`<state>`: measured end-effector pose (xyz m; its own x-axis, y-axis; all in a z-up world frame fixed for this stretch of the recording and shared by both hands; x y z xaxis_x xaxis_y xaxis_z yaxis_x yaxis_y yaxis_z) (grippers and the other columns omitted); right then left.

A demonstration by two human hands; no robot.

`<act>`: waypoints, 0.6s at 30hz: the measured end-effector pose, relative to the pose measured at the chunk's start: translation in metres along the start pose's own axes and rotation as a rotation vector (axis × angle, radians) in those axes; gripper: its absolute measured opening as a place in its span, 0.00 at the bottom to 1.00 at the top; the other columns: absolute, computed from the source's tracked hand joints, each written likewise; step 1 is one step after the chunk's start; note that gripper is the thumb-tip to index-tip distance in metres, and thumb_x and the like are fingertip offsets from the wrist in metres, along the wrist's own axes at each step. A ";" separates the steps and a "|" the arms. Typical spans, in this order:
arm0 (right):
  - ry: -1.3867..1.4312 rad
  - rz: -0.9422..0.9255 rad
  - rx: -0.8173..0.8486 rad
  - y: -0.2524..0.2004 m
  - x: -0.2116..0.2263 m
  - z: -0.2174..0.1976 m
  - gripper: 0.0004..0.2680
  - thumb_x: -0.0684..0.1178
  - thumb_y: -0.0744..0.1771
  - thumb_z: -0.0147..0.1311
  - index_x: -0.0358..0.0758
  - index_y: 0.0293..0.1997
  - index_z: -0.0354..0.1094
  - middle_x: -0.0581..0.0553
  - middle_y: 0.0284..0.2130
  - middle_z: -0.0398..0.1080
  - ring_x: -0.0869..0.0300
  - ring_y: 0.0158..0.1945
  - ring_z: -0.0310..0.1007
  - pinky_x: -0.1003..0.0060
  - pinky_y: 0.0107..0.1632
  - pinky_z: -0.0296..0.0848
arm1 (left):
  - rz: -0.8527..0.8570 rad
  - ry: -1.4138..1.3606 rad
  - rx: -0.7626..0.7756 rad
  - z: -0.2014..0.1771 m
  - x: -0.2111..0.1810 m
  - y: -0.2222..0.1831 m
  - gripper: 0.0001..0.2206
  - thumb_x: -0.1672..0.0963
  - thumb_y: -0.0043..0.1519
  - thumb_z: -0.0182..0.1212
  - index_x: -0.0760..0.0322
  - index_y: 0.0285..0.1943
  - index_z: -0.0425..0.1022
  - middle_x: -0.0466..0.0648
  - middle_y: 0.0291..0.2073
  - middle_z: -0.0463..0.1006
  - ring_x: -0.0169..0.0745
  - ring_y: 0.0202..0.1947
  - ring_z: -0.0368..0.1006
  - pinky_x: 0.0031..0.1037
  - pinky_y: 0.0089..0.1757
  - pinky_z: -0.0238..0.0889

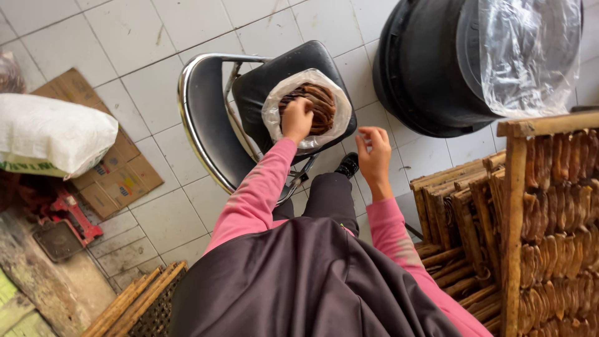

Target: The person picks up dried bananas from a large wooden drying tray and places them into a clear plastic bag resting on a chair.

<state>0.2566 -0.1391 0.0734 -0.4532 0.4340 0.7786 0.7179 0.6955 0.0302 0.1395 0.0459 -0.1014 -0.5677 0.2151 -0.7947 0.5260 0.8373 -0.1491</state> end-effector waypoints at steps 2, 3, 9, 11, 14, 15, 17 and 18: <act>-0.019 0.030 -0.010 -0.018 -0.006 -0.018 0.06 0.38 0.67 0.60 0.34 0.47 0.73 0.42 0.45 0.72 0.58 0.43 0.74 0.65 0.43 0.74 | -0.358 -0.531 -0.087 0.017 0.026 0.007 0.09 0.60 0.58 0.68 0.67 0.45 0.78 0.52 0.39 0.82 0.43 0.40 0.78 0.30 0.43 0.70; -0.026 0.047 -0.015 -0.026 -0.010 -0.027 0.06 0.38 0.67 0.60 0.34 0.48 0.73 0.42 0.45 0.72 0.58 0.43 0.74 0.65 0.43 0.74 | -0.544 -0.790 -0.127 0.030 0.037 0.003 0.08 0.60 0.58 0.66 0.71 0.45 0.77 0.51 0.38 0.82 0.40 0.39 0.78 0.28 0.43 0.70; -0.059 0.171 -0.061 -0.045 -0.028 -0.064 0.06 0.40 0.67 0.60 0.35 0.47 0.74 0.43 0.44 0.72 0.58 0.43 0.75 0.65 0.42 0.74 | -0.547 -0.743 -0.017 0.055 0.036 0.000 0.16 0.60 0.51 0.68 0.64 0.48 0.73 0.49 0.38 0.82 0.40 0.36 0.81 0.36 0.40 0.78; -0.089 0.138 -0.077 -0.051 -0.026 -0.077 0.07 0.39 0.67 0.60 0.34 0.49 0.73 0.42 0.45 0.72 0.56 0.44 0.74 0.64 0.44 0.73 | -0.419 -0.185 0.056 0.047 0.033 -0.005 0.15 0.57 0.55 0.71 0.59 0.50 0.74 0.49 0.40 0.82 0.48 0.40 0.78 0.41 0.42 0.73; -0.136 0.103 -0.083 -0.053 -0.017 -0.097 0.07 0.39 0.67 0.60 0.34 0.49 0.73 0.40 0.46 0.72 0.54 0.45 0.73 0.62 0.45 0.73 | -0.193 0.344 0.021 0.036 0.021 -0.004 0.16 0.54 0.52 0.75 0.53 0.47 0.75 0.48 0.42 0.79 0.51 0.46 0.75 0.46 0.45 0.68; -0.152 0.093 -0.084 -0.053 -0.011 -0.104 0.07 0.40 0.68 0.60 0.34 0.49 0.73 0.40 0.46 0.72 0.54 0.45 0.72 0.62 0.46 0.73 | -0.113 0.468 -0.016 0.033 0.015 -0.004 0.17 0.53 0.49 0.77 0.52 0.45 0.76 0.47 0.43 0.78 0.51 0.48 0.74 0.47 0.46 0.67; -0.187 0.059 -0.089 -0.053 0.007 -0.121 0.07 0.40 0.68 0.60 0.34 0.50 0.72 0.39 0.46 0.72 0.52 0.46 0.73 0.61 0.46 0.73 | -0.100 0.533 0.008 0.027 0.013 -0.005 0.17 0.53 0.51 0.76 0.51 0.46 0.76 0.46 0.45 0.77 0.49 0.50 0.72 0.48 0.49 0.64; -0.209 0.045 -0.106 -0.054 0.018 -0.134 0.07 0.40 0.68 0.60 0.34 0.50 0.72 0.39 0.46 0.73 0.51 0.46 0.73 0.60 0.47 0.73 | -0.078 0.561 0.023 0.025 0.008 -0.002 0.17 0.52 0.51 0.76 0.50 0.47 0.77 0.46 0.46 0.76 0.48 0.52 0.71 0.49 0.50 0.63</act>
<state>0.2808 -0.2454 0.1694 -0.5109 0.5806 0.6340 0.7867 0.6131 0.0725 0.1493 0.0336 -0.1223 -0.8519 0.3924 -0.3469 0.4790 0.8516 -0.2130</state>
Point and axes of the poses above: each hand's wrist, its own y-axis towards the middle knuckle, its own z-axis out of the palm, x = y × z, the point moved 5 cm from there along y, towards the middle knuckle
